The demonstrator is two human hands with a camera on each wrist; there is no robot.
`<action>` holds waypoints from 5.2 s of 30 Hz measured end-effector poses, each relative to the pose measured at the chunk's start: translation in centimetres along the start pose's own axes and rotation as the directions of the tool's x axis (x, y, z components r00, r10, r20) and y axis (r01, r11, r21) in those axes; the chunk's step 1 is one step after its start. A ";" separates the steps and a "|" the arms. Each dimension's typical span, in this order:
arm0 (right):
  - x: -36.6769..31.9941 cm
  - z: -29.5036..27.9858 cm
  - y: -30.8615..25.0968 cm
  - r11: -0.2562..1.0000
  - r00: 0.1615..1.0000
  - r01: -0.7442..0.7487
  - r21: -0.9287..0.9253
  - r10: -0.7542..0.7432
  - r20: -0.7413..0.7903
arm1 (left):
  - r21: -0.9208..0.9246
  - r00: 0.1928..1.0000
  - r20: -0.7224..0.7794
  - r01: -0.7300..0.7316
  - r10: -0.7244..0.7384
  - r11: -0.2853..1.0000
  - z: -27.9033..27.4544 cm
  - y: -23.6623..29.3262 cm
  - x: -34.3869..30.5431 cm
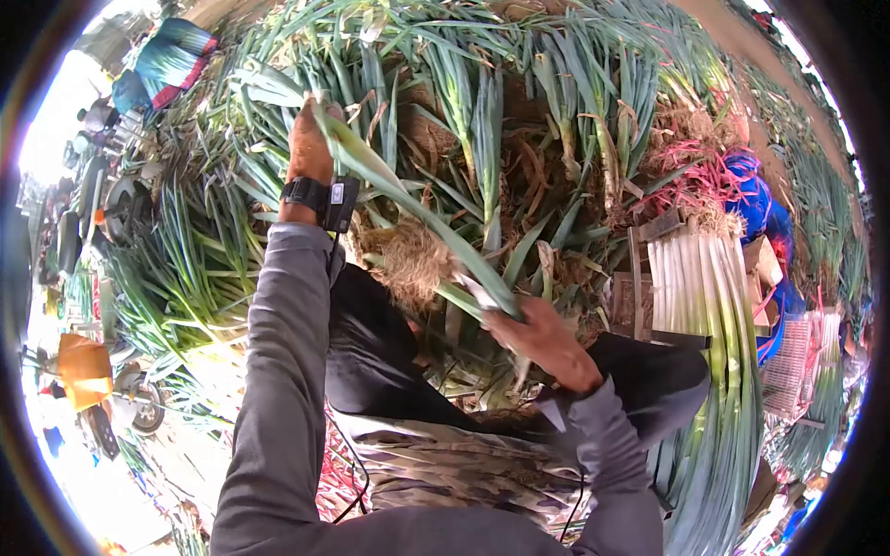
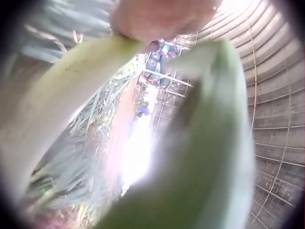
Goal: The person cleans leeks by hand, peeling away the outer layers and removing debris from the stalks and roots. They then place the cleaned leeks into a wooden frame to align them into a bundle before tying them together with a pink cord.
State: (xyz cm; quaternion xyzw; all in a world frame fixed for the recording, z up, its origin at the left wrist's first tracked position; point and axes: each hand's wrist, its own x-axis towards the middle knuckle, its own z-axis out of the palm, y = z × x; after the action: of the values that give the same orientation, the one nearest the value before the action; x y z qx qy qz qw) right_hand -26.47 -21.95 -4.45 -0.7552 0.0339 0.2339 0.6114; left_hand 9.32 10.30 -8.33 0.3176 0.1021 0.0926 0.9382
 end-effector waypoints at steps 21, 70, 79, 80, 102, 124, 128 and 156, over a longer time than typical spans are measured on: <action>13.0 2.3 -3.4 0.473 0.784 0.410 -0.780 -0.619 0.037 | 0.130 0.928 0.299 -0.272 0.224 0.954 11.0 -0.4 -10.2; 13.5 -1.2 -13.8 0.724 0.703 0.685 0.079 -0.628 -0.334 | 0.052 0.843 0.517 0.142 -0.148 0.988 12.1 -3.1 -14.4; 6.2 -4.6 0.9 0.898 0.887 0.423 0.120 -0.383 -0.260 | 0.051 0.909 0.417 -0.016 -0.007 0.999 9.5 0.0 -10.4; 6.6 -5.6 5.1 0.942 0.945 0.291 -0.169 -0.311 -0.104 | 0.061 0.907 0.420 -0.021 -0.007 0.998 9.3 0.3 -10.3; 18.0 -3.1 -9.3 0.785 0.722 0.604 -0.140 -0.613 -0.320 | 0.295 0.779 0.496 0.266 -0.385 0.918 11.1 -1.6 -13.2; 5.3 -0.9 12.2 0.922 0.950 -0.083 -0.378 -0.042 -0.310 | -0.271 0.905 0.420 0.203 -0.074 0.941 6.2 3.2 -5.4; 6.3 -0.7 1.4 0.820 0.781 0.285 -0.496 -0.499 -0.376 | -0.257 0.829 0.553 0.266 -0.084 0.929 6.5 3.0 -5.4; 3.5 -1.0 -3.5 0.758 0.768 0.327 -0.564 -0.561 -0.309 | 0.000 0.915 0.404 0.007 -0.006 1.000 9.3 0.3 -9.5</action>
State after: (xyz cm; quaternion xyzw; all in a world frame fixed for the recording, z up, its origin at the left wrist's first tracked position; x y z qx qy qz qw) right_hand -21.88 -21.20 -2.46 -0.8999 -0.0671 -0.1080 0.4172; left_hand 2.47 2.91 0.31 0.3289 -0.0931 0.0219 0.9395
